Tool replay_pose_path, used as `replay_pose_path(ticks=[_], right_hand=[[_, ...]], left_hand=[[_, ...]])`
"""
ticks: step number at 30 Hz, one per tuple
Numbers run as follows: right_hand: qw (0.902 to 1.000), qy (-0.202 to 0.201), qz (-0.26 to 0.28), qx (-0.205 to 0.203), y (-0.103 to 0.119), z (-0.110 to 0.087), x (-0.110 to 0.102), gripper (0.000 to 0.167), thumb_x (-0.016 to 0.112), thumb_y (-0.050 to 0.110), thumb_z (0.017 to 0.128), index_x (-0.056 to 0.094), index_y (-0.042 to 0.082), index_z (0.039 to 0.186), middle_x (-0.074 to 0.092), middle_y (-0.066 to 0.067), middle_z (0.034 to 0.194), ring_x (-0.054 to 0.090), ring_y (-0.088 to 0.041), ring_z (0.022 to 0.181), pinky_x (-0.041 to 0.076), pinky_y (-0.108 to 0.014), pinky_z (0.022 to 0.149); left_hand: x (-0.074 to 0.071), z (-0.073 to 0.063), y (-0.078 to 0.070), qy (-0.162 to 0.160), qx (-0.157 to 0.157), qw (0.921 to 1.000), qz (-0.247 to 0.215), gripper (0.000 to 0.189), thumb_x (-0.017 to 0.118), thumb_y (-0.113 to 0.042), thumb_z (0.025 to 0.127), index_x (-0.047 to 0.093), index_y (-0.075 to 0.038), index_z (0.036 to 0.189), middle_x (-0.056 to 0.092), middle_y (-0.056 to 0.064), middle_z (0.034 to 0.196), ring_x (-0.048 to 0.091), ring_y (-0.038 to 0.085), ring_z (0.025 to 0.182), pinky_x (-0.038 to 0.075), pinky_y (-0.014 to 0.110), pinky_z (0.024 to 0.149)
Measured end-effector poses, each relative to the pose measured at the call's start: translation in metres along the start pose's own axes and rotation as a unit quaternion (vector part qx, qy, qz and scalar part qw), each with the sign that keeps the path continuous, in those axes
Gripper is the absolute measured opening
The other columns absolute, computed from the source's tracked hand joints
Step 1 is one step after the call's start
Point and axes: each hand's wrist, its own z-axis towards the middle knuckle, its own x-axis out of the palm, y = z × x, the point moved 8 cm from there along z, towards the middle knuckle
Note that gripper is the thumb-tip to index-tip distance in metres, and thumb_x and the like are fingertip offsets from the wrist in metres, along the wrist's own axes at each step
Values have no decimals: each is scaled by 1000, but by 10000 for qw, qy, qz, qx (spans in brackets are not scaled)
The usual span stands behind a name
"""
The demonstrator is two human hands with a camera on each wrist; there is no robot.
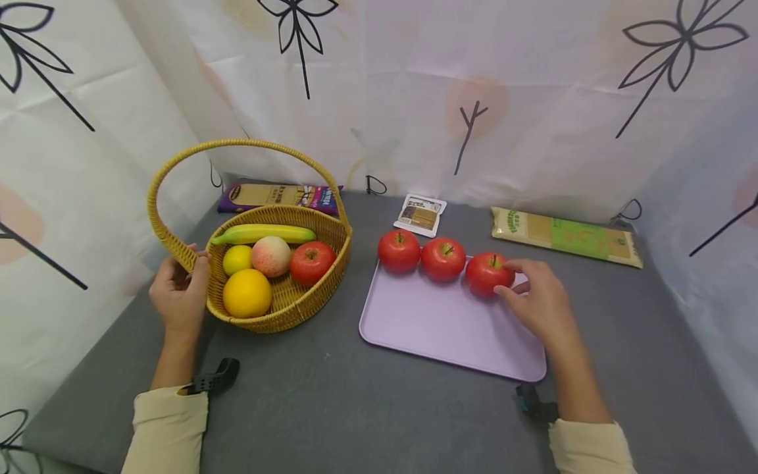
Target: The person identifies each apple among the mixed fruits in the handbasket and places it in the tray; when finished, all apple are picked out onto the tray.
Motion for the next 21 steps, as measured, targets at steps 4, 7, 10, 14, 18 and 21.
replay_pose_path(ticks=[4,7,10,14,18,21], right_hand=[[9997,-243,27,94,1,-1,2,48,76,7,88,57,-4,131,52,-27,124,65,-40,92,58,-54,73],[9987,-495,30,69,2,-2,1,44,75,4,88,59,-6,127,54,-28,121,66,-42,92,56,-58,77],[9977,-682,18,56,3,-3,0,38,74,3,88,60,-6,122,56,-28,118,66,-43,92,55,-59,77],[9977,-661,25,162,1,-4,0,32,72,8,90,61,-5,117,56,-28,116,64,-44,94,55,-58,77],[9981,-559,-72,253,-1,-4,1,23,73,16,91,66,-2,104,62,-23,106,63,-38,90,55,-45,71],[9989,-374,-113,257,-1,-3,3,20,73,21,92,69,1,97,67,-18,94,61,-33,85,50,-36,67]], left_hand=[[2,1,-1,1,7,10000,-39,27,67,4,89,67,17,113,67,32,100,68,8,85,54,16,72],[2,1,-1,-11,27,10000,-37,26,67,5,89,67,17,112,68,32,100,68,8,85,54,15,72],[1,1,-1,-11,52,10000,12,27,67,5,89,66,18,112,67,32,100,68,8,86,54,15,72],[1,1,-1,7,68,10000,61,27,67,5,89,66,18,113,66,34,100,68,7,87,54,15,73],[1,0,-2,30,97,9999,41,27,67,6,89,66,18,113,66,35,99,68,8,86,54,15,72],[1,0,-2,34,133,9999,11,26,66,6,89,66,18,113,66,35,98,68,8,85,54,15,72]])
